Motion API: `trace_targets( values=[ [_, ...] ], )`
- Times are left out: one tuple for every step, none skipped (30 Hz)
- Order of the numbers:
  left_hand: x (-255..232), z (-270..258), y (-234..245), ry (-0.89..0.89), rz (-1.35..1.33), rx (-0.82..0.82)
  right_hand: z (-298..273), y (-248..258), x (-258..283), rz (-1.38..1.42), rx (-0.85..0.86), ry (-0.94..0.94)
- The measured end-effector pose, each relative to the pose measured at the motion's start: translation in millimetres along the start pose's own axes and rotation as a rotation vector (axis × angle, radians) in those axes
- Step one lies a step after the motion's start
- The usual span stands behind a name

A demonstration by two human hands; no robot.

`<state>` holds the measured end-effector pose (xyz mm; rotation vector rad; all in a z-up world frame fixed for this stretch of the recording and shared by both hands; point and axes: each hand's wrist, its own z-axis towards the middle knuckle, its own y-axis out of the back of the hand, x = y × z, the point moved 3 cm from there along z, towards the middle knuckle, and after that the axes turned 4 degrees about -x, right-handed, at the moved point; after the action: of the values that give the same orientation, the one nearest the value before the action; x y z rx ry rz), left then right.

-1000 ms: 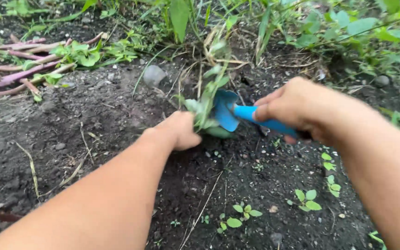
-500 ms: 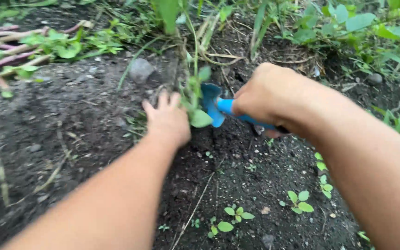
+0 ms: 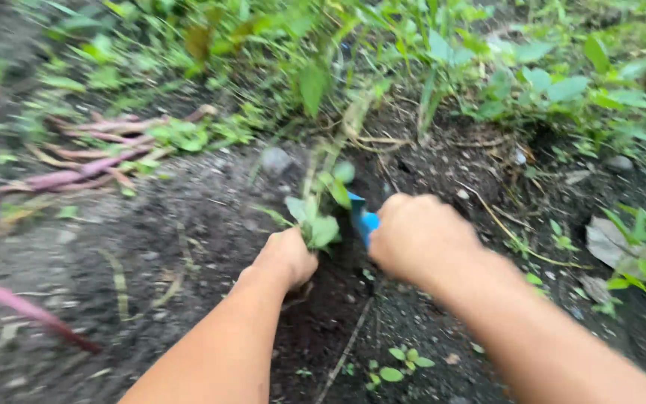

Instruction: Dig a small hole and remove weeds from a garden area using a hand trowel.

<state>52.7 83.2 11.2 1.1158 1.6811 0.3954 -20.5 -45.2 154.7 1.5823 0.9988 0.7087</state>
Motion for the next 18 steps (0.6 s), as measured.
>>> trace_targets(
  values=[
    [6,-1,7,0.007,0.003,-0.018,-7,12,7,0.008,-0.008,0.016],
    [13,-2,16,0.09,-0.201,-0.105,-15,23,12,0.001,-0.006,0.0],
    [17,-2,23,0.161,-0.405,-0.188,-22,35,14,-0.007,-0.007,-0.024],
    [22,5,24,0.156,-0.402,-0.201,-27,37,17,0.001,-0.017,-0.018],
    [28,11,26,0.168,-0.403,-0.223,-32,39,21,0.077,-0.041,-0.007],
    [35,17,29,0.18,-0.404,-0.244,-38,41,25,0.154,-0.064,0.005],
    [39,12,37,0.185,-0.408,-0.259,-45,42,31,0.155,-0.069,0.02],
    [42,8,42,0.188,-0.427,-0.194,-51,41,38,0.195,-0.062,0.077],
    [43,5,44,0.184,-0.45,-0.122,-57,41,43,0.229,-0.057,0.128],
    [44,-5,50,0.183,-0.458,-0.131,-63,44,46,0.225,-0.064,0.136],
    [45,-16,55,0.186,-0.464,-0.09,-70,46,48,0.235,-0.052,0.119],
    [45,-27,59,0.188,-0.47,-0.049,-76,47,50,0.244,-0.04,0.103],
    [48,-26,57,0.183,-0.473,-0.055,-77,49,49,0.244,-0.048,0.106],
    [50,-24,54,0.174,-0.473,-0.056,-78,49,48,0.224,-0.043,0.115],
    [52,-22,49,0.169,-0.469,-0.047,-79,49,45,0.206,-0.029,0.118],
    [49,-23,44,0.168,-0.468,-0.045,-76,48,40,0.206,-0.029,0.116],
    [49,-26,44,0.194,-0.516,-0.074,-74,49,39,0.185,-0.046,0.128],
    [50,-29,45,0.22,-0.564,-0.103,-73,50,39,0.165,-0.062,0.14]
  ],
)
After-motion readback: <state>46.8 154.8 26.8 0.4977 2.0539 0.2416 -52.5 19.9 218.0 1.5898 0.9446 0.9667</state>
